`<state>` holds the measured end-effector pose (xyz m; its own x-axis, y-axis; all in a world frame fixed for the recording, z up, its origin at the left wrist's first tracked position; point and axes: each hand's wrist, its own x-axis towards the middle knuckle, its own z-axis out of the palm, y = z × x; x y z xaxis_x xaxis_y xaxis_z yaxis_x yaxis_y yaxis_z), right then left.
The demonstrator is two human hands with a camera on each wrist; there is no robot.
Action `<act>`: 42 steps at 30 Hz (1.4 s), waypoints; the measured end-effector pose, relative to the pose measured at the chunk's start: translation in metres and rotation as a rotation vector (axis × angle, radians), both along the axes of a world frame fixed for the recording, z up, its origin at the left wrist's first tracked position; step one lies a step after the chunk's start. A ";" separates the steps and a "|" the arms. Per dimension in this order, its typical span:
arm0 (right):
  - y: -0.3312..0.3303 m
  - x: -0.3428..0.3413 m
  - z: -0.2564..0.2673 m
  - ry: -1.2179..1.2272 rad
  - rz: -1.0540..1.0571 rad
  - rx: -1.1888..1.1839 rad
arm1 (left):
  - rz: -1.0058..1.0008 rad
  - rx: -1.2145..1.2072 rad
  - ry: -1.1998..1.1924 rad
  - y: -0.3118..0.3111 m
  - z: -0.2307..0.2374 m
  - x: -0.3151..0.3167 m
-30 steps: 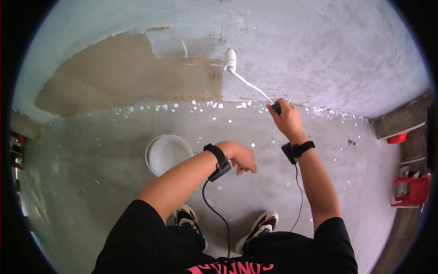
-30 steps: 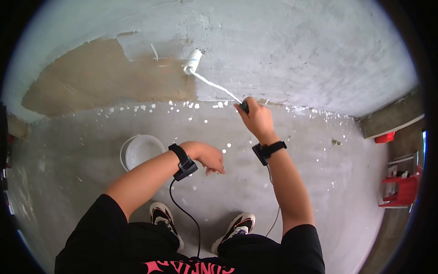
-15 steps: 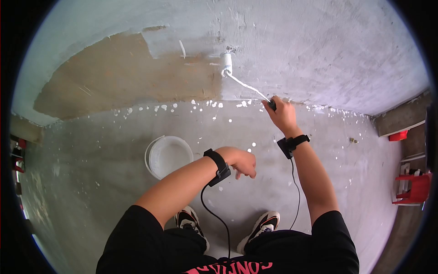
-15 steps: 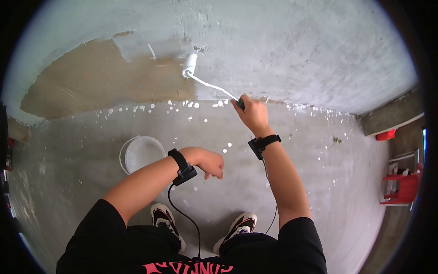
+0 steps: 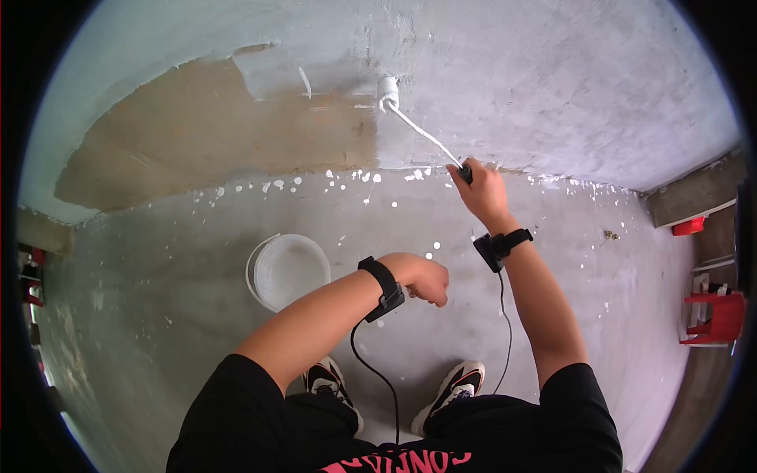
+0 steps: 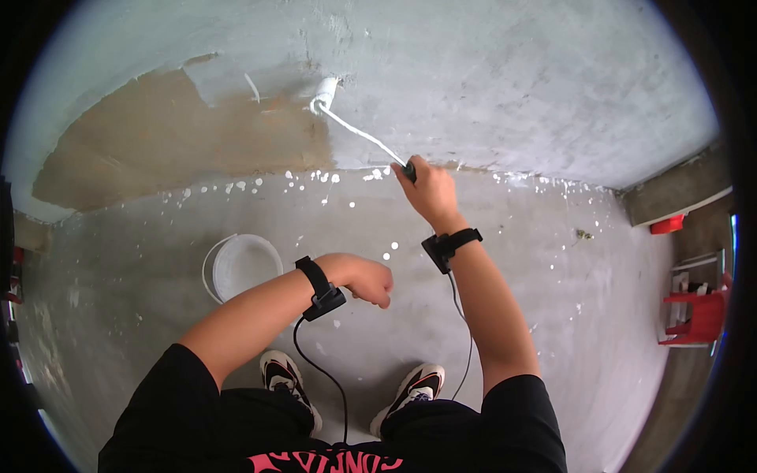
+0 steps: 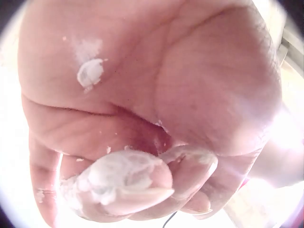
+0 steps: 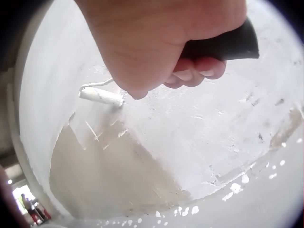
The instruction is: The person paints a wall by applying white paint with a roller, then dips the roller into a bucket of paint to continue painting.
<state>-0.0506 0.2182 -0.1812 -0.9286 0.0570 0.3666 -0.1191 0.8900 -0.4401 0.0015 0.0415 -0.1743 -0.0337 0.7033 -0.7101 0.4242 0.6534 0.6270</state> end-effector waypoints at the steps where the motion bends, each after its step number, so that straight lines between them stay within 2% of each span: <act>1: -0.001 -0.001 -0.001 -0.004 -0.001 -0.004 | -0.001 -0.004 -0.004 0.000 -0.001 0.001; 7: -0.006 0.000 0.002 0.015 0.011 -0.044 | -0.049 0.001 0.038 0.000 -0.014 0.001; 10: -0.006 -0.001 0.005 -0.056 -0.049 -0.002 | -0.063 -0.038 0.059 0.000 -0.013 0.001; 13: -0.008 -0.001 0.005 -0.008 -0.008 -0.060 | -0.058 -0.047 0.040 -0.001 -0.012 -0.001; 15: -0.008 -0.002 0.008 -0.071 -0.045 -0.041 | -0.033 -0.034 0.034 -0.001 -0.012 0.002; 18: -0.010 0.001 0.005 0.028 -0.017 -0.058 | -0.041 -0.059 0.034 -0.001 -0.008 0.002; 21: -0.006 -0.002 0.004 -0.048 -0.037 -0.031 | -0.048 -0.065 0.032 -0.001 -0.009 0.004; 25: -0.002 -0.001 0.002 -0.005 -0.020 -0.055 | -0.059 -0.086 0.041 -0.001 -0.007 0.004; 34: 0.003 0.002 0.005 -0.061 -0.040 0.000 | -0.062 -0.098 0.035 0.001 -0.012 0.008; 42: 0.001 0.005 0.006 0.006 -0.027 0.052 | -0.073 -0.096 0.039 0.001 -0.014 0.009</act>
